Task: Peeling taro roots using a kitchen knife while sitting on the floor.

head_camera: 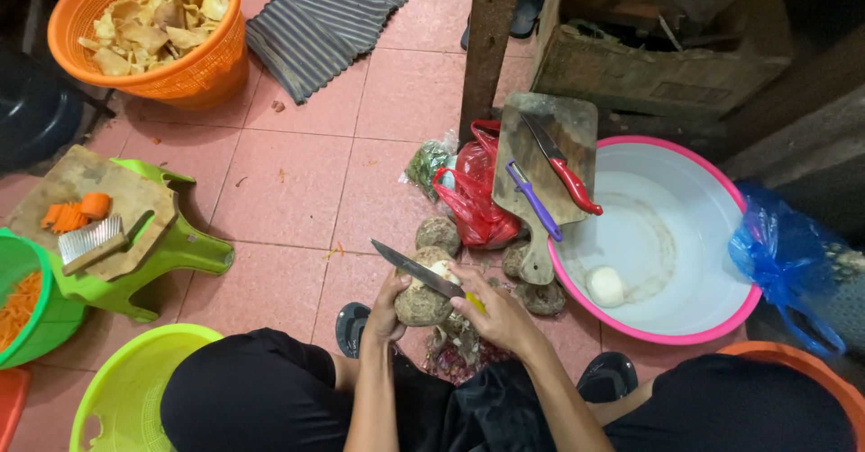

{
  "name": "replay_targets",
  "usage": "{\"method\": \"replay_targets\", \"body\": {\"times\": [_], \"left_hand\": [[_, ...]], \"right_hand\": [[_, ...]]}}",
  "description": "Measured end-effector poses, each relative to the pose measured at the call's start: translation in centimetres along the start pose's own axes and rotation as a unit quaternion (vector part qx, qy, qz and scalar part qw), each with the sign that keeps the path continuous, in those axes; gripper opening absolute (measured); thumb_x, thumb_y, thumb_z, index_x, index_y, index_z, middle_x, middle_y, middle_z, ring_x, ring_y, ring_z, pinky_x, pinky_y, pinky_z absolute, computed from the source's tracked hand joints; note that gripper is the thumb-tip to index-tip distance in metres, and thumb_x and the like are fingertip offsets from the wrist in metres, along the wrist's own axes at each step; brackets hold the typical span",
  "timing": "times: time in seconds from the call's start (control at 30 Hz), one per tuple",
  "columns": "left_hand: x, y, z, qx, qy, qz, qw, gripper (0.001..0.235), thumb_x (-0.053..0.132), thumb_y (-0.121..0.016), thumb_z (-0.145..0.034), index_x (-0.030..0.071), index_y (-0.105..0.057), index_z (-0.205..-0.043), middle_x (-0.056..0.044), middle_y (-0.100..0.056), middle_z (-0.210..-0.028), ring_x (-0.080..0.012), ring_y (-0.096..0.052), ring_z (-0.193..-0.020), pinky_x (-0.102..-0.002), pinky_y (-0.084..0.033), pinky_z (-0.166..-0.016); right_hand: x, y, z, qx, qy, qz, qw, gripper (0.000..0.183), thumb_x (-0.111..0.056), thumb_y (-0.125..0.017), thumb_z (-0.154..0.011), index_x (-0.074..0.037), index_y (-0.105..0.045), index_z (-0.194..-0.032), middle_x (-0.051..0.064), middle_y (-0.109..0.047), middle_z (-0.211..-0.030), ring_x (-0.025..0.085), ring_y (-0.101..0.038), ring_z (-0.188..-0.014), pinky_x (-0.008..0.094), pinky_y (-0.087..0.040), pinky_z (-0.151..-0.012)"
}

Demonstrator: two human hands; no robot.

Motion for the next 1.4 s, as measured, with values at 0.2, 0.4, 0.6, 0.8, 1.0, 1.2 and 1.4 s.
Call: {"method": "replay_targets", "body": {"times": [0.2,0.4,0.6,0.8,1.0,1.2,1.4], "left_hand": [[0.7,-2.6,1.0,0.005,-0.027,-0.029,0.999,0.073,0.026,-0.068,-0.074,0.014,-0.052,-0.144,-0.023,-0.06,-0.13,-0.04,-0.063,-0.111,-0.055,-0.057,-0.087],[-1.6,-3.7,1.0,0.075,-0.074,-0.013,0.994,0.067,0.028,-0.072,-0.077,0.014,-0.052,-0.139,-0.021,-0.059,-0.13,-0.0378,-0.061,-0.11,-0.053,-0.056,-0.088],[1.1,-5.3,1.7,0.003,-0.008,0.079,0.997,0.069,0.02,-0.053,-0.083,0.012,-0.039,-0.15,-0.023,-0.05,-0.145,-0.0362,-0.054,-0.123,-0.045,-0.051,-0.094],[-1.7,-2.0,-1.1,0.031,-0.034,-0.062,0.997,0.099,0.009,-0.073,-0.066,0.01,-0.019,-0.148,-0.037,-0.042,-0.132,-0.0535,-0.059,-0.106,-0.052,-0.062,-0.073],[-1.4,-2.6,0.0,0.075,-0.074,0.074,0.992,0.061,0.017,-0.06,-0.085,0.002,-0.05,-0.143,-0.022,-0.062,-0.127,-0.0298,-0.064,-0.102,-0.036,-0.056,-0.08],[0.3,-5.2,1.5,0.129,-0.076,0.07,0.986,0.058,0.024,-0.083,-0.073,0.016,-0.061,-0.125,-0.015,-0.065,-0.114,-0.0325,-0.066,-0.1,-0.05,-0.057,-0.082],[1.1,-6.2,2.7,0.12,-0.079,0.009,0.99,0.063,0.017,-0.086,-0.066,0.012,-0.062,-0.124,-0.014,-0.067,-0.104,-0.0291,-0.067,-0.093,-0.048,-0.058,-0.077]], "right_hand": [[2.3,-0.8,-0.6,0.044,0.012,0.039,0.998,0.045,-0.051,-0.055,-0.097,-0.042,-0.048,-0.141,0.021,-0.077,-0.099,0.044,-0.072,-0.096,0.053,-0.056,-0.08],[7.1,-3.1,-2.7,0.162,0.007,-0.158,0.974,0.038,-0.028,-0.053,-0.102,-0.029,-0.059,-0.139,0.015,-0.073,-0.125,0.035,-0.072,-0.108,0.046,-0.057,-0.093],[11.7,-2.6,-2.3,0.158,-0.14,-0.449,0.868,0.054,-0.037,-0.045,-0.103,-0.011,-0.048,-0.149,-0.005,-0.037,-0.052,0.005,-0.025,-0.037,0.022,-0.018,-0.032],[13.4,-3.0,-2.4,0.089,-0.194,-0.257,0.943,0.066,-0.058,-0.051,-0.092,-0.01,-0.064,-0.136,-0.008,-0.041,-0.049,0.006,-0.031,-0.036,0.023,-0.02,-0.034],[17.9,-2.4,-2.3,0.253,-0.174,0.008,0.952,0.042,-0.042,-0.062,-0.09,-0.002,-0.074,-0.091,0.013,-0.072,-0.072,0.029,-0.063,-0.062,0.039,-0.051,-0.063],[7.2,-0.4,-1.2,0.151,-0.165,-0.107,0.969,0.096,-0.052,-0.086,-0.075,-0.02,-0.04,-0.153,0.018,-0.05,-0.152,0.043,-0.046,-0.139,0.054,-0.037,-0.116],[0.4,-0.1,0.2,0.082,-0.014,0.073,0.994,0.061,-0.042,-0.046,-0.103,-0.023,-0.029,-0.159,0.033,-0.057,-0.136,0.053,-0.057,-0.121,0.06,-0.047,-0.101]]}}
Point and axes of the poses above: each hand's wrist, its own z-axis away from the middle knuckle, its own y-axis out of the back of the hand, x = y × z, the point moved 4 cm from there along -z, towards the middle knuckle
